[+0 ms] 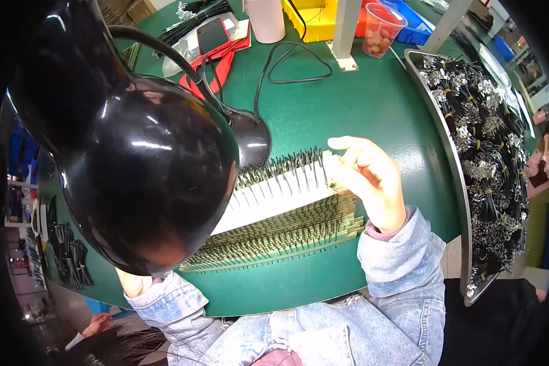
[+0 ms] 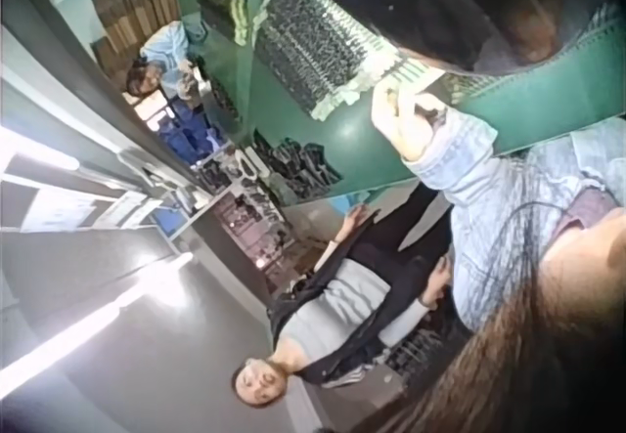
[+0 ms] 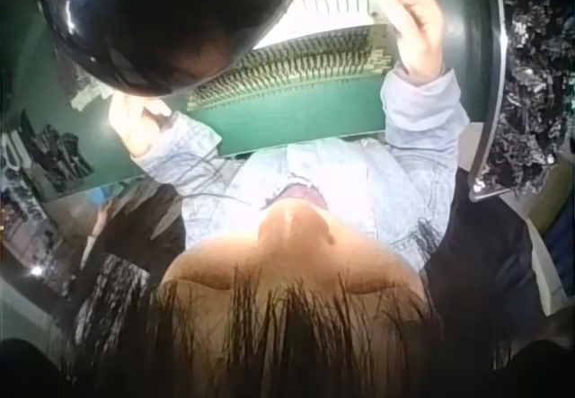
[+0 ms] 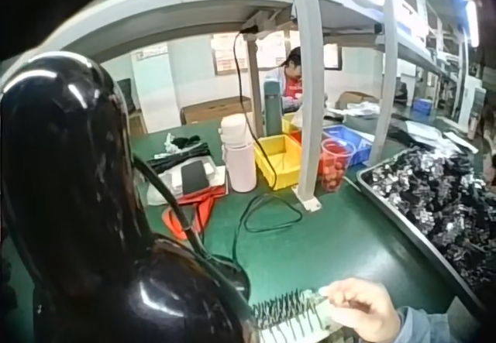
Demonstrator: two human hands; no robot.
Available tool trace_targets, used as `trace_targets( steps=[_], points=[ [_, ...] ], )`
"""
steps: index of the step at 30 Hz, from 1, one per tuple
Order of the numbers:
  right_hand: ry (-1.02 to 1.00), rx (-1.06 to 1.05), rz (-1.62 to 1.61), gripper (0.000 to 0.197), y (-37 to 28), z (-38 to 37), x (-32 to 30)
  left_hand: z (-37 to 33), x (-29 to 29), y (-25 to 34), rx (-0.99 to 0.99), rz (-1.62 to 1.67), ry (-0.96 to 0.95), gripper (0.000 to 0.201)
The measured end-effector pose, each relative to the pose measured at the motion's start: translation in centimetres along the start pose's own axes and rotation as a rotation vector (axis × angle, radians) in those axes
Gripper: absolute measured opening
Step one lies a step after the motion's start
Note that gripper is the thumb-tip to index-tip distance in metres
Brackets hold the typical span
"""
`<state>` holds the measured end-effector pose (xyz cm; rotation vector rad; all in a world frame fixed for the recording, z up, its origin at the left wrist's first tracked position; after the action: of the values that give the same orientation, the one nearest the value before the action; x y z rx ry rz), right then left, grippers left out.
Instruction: Assembling small components onto a green circuit-like strip at a factory workbench.
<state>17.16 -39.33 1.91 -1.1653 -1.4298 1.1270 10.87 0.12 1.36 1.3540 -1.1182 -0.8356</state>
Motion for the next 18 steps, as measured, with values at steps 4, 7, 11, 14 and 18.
trace_targets(
  steps=[4, 7, 11, 14, 18],
  points=[
    [0.077, 0.094, 0.09, 0.028, 0.3, -0.5, -0.3, 0.4, 0.8, -0.7, -0.109, -0.045, -0.239, 0.01],
    [0.1, 0.123, 0.147, 0.026, 1.1, -0.8, -0.4, 0.9, 1.5, -1.6, -0.275, -0.031, -0.327, 0.012],
    [0.093, 0.093, 0.195, 0.024, 1.7, -0.9, -1.4, 2.1, 3.3, -3.7, -0.494, -0.116, -0.515, 0.014],
    [-0.035, 0.077, 0.077, 0.024, 1.6, -1.0, 0.3, 2.5, 2.8, -2.0, -0.526, -0.248, -0.579, 0.012],
    [-0.058, 0.056, 0.045, 0.024, 2.1, -0.9, 0.0, 2.2, -2.1, -0.8, -0.447, -0.096, -0.369, 0.017]
  ],
)
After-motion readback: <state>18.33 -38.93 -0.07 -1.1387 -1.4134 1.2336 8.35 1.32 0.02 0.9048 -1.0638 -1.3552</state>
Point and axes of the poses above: each hand's wrist, its own z-axis away from the middle knuckle, its own x-axis out of the palm, y = z × x, the point moved 10 cm from there along -z, towards the middle knuckle, and after that the axes turned 3 degrees about -y, right-handed, at the moved point
